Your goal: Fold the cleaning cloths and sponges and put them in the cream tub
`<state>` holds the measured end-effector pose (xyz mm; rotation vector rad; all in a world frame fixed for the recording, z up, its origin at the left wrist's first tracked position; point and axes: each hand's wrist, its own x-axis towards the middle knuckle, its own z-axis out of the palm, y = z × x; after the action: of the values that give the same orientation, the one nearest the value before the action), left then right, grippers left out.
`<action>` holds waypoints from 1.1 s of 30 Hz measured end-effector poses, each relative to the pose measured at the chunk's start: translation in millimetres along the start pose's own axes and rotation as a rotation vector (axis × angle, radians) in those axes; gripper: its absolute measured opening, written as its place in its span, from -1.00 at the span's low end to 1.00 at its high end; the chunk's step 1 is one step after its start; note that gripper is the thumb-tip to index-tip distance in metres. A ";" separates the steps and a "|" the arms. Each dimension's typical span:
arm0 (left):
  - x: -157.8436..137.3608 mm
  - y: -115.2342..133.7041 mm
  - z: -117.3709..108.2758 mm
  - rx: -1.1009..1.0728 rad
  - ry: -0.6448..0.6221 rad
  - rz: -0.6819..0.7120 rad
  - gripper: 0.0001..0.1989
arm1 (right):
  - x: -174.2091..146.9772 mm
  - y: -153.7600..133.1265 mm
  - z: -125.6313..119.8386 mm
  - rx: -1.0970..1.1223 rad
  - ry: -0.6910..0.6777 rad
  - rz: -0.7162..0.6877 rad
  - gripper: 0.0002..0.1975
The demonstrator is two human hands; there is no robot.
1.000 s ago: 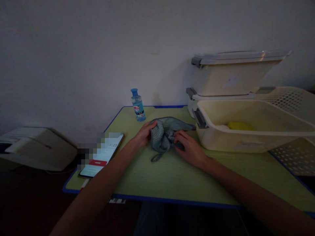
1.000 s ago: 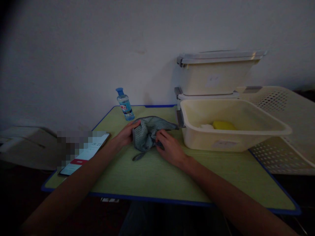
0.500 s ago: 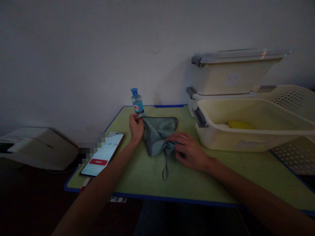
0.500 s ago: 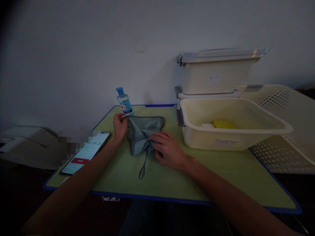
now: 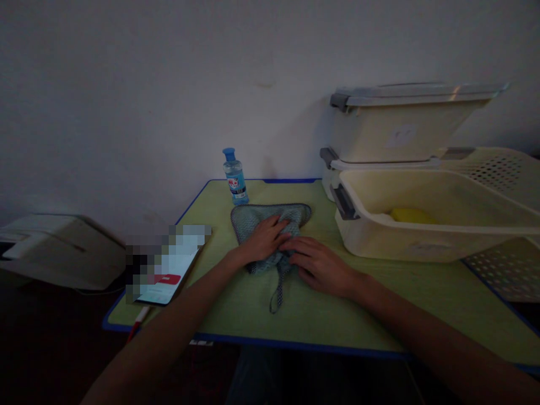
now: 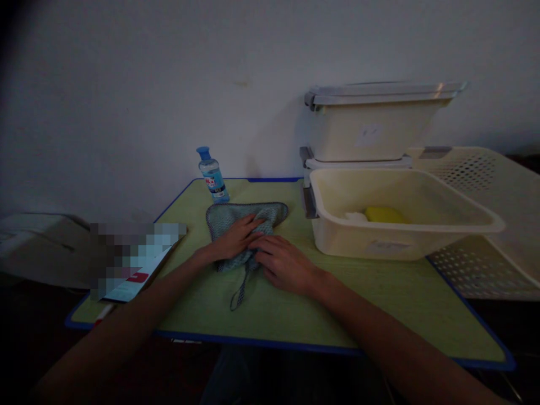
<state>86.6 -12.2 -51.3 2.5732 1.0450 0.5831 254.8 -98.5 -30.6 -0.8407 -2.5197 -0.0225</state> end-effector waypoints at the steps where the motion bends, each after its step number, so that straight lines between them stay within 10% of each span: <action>1: -0.9 -1.5 2.3 0.046 -0.022 -0.020 -0.58 | 0.4 -0.1 -0.6 -0.011 0.022 -0.006 -0.83; 8: -2.7 -4.2 -3.1 0.212 -0.040 -0.082 -0.52 | -0.2 -2.3 -3.3 -0.013 0.340 0.286 -0.75; 17: -2.6 -1.6 -3.6 0.265 -0.044 -0.102 -0.53 | 0.4 -1.9 -12.3 -0.039 0.096 0.492 -0.86; 33: -0.8 0.1 -9.8 0.275 -0.180 -0.087 -0.50 | -8.4 1.2 -6.5 -0.093 0.428 0.156 -0.58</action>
<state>81.5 -11.6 -42.9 2.7312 1.2414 0.1917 264.2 -103.3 -28.7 -0.9531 -2.0619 -0.2435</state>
